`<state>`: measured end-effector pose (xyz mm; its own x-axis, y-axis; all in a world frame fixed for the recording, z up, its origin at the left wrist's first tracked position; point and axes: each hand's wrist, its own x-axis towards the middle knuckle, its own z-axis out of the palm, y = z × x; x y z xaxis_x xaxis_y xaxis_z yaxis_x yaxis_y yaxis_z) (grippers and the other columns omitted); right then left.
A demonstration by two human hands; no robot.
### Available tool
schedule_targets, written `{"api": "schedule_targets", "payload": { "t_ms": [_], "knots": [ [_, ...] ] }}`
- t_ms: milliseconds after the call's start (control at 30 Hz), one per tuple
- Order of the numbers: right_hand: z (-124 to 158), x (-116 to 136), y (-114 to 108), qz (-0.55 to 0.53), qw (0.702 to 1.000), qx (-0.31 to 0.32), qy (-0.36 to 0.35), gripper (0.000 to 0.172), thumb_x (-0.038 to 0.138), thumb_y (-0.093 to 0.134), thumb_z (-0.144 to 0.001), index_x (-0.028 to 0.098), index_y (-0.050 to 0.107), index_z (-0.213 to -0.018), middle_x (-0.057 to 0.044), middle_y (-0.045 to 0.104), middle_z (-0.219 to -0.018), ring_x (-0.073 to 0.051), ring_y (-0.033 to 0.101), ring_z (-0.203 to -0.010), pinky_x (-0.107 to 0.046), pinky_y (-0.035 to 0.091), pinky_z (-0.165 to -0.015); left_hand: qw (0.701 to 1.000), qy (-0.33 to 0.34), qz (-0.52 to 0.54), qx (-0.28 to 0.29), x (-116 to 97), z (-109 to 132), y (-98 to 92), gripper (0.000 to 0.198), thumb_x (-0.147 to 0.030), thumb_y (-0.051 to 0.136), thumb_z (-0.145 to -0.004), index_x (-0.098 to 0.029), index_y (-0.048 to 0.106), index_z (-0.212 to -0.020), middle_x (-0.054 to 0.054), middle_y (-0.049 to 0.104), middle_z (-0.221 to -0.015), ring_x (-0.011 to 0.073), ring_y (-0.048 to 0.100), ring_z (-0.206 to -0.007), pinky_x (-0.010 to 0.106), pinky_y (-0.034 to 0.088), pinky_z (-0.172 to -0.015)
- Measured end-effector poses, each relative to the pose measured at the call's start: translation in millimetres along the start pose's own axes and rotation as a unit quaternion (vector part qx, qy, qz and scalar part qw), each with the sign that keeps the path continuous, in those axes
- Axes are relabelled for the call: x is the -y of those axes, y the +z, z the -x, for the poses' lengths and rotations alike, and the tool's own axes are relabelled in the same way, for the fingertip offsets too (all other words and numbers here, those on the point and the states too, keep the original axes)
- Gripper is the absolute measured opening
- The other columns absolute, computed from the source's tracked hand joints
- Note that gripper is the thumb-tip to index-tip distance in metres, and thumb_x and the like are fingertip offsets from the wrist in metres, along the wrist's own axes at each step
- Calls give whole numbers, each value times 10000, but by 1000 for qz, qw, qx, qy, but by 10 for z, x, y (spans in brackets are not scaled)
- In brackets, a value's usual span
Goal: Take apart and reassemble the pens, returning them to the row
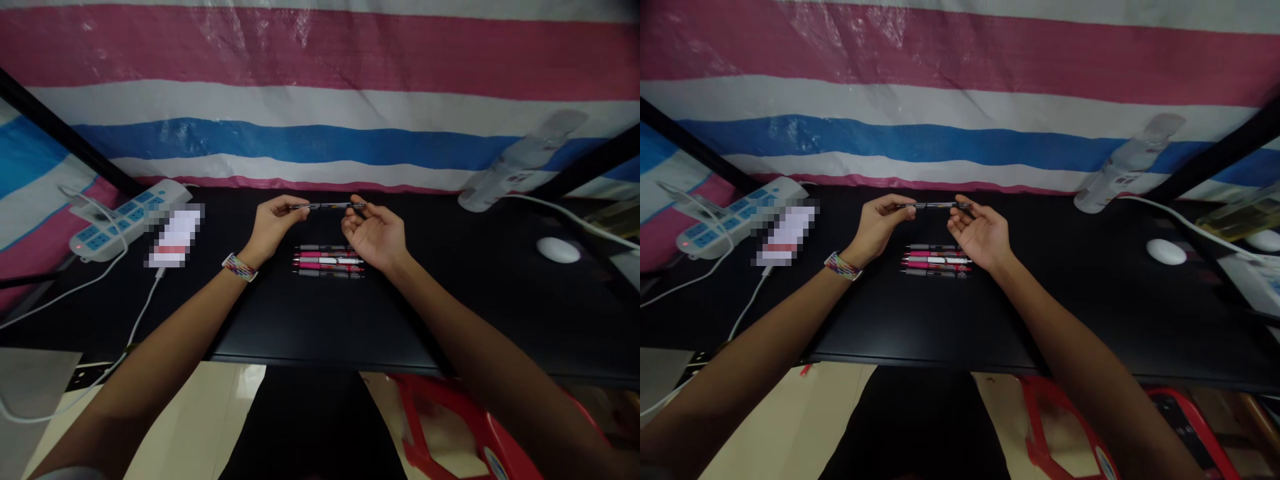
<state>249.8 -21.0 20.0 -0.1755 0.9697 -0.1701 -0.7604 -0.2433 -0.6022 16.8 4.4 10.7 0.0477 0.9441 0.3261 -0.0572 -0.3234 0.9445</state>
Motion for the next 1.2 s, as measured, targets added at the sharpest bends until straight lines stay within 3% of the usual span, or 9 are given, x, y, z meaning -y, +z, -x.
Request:
{"api": "schedule_targets", "payload": {
  "t_ms": [100, 267, 567, 667, 733, 800, 933, 1200],
  "knots": [
    [2, 6, 0, -12, 1000, -8, 11, 152, 195, 676, -863, 218, 748, -996, -26, 697, -802, -136, 618, -712, -265, 613, -733, 1000, -4, 1, 3, -2, 10, 7, 240, -349, 959, -762, -217, 876, -945, 47, 819, -850, 187, 748, -808, 342, 626, -797],
    [0, 11, -20, -1, 1000, 17, 3, 199, 329, 697, -872, 215, 744, -1027, -40, 684, -836, -150, 611, -731, -287, 604, -715, 1000, -11, 0, 12, -36, 31, 0, 265, -356, 977, -759, -214, 872, -957, 50, 828, -869, 193, 765, -830, 347, 634, -810],
    [-17, 9, -39, 6, 1000, 19, 3, 105, 247, 692, -848, 235, 719, -949, -12, 618, -779, -140, 542, -681, -273, 546, -647, 999, -4, -10, 32, -11, 46, 2, 253, -350, 954, -804, -204, 848, -980, 56, 814, -884, 195, 763, -828, 364, 625, -819],
    [-20, 24, -49, 52, 998, 31, -19, 124, 324, 718, -863, 241, 731, -954, -12, 627, -769, -149, 566, -691, -292, 567, -674, 999, -2, -5, 36, -21, 43, -1, 261, -356, 961, -799, -209, 836, -975, 47, 803, -879, 190, 754, -822, 355, 618, -806],
    [-22, 35, -58, 122, 991, 32, -49, 231, 429, 736, -873, 249, 772, -1014, -28, 680, -815, -169, 608, -725, -327, 595, -702, 999, -1, -7, 38, -42, 37, -12, 242, -343, 945, -814, -207, 824, -972, 39, 786, -858, 185, 745, -814, 345, 610, -798],
    [-25, 39, -76, 231, 967, 22, -102, 301, 470, 786, -852, 258, 812, -1065, -39, 737, -875, -185, 647, -759, -353, 611, -726, 999, -1, -16, 45, -64, 30, -28, 205, -316, 915, -837, -200, 805, -965, 36, 769, -851, 179, 732, -809, 335, 597, -793],
    [-52, 20, -151, 429, 876, 8, -222, 220, 400, 833, -846, 267, 846, -1021, -35, 783, -880, -198, 688, -761, -391, 618, -766, 994, 2, -56, 91, -77, 23, -56, 154, -232, 876, -836, -193, 759, -929, 29, 725, -844, 167, 693, -805, 315, 555, -773],
    [-1, 112, -233, 597, 757, 78, -252, 75, 260, 742, -858, 241, 813, -869, -42, 808, -864, -229, 733, -794, -411, 577, -793, 966, 5, -195, 172, -58, 75, -53, 103, -300, 803, -909, -197, 794, -920, 22, 701, -781, 157, 617, -710, 307, 469, -695]
  ]
}}
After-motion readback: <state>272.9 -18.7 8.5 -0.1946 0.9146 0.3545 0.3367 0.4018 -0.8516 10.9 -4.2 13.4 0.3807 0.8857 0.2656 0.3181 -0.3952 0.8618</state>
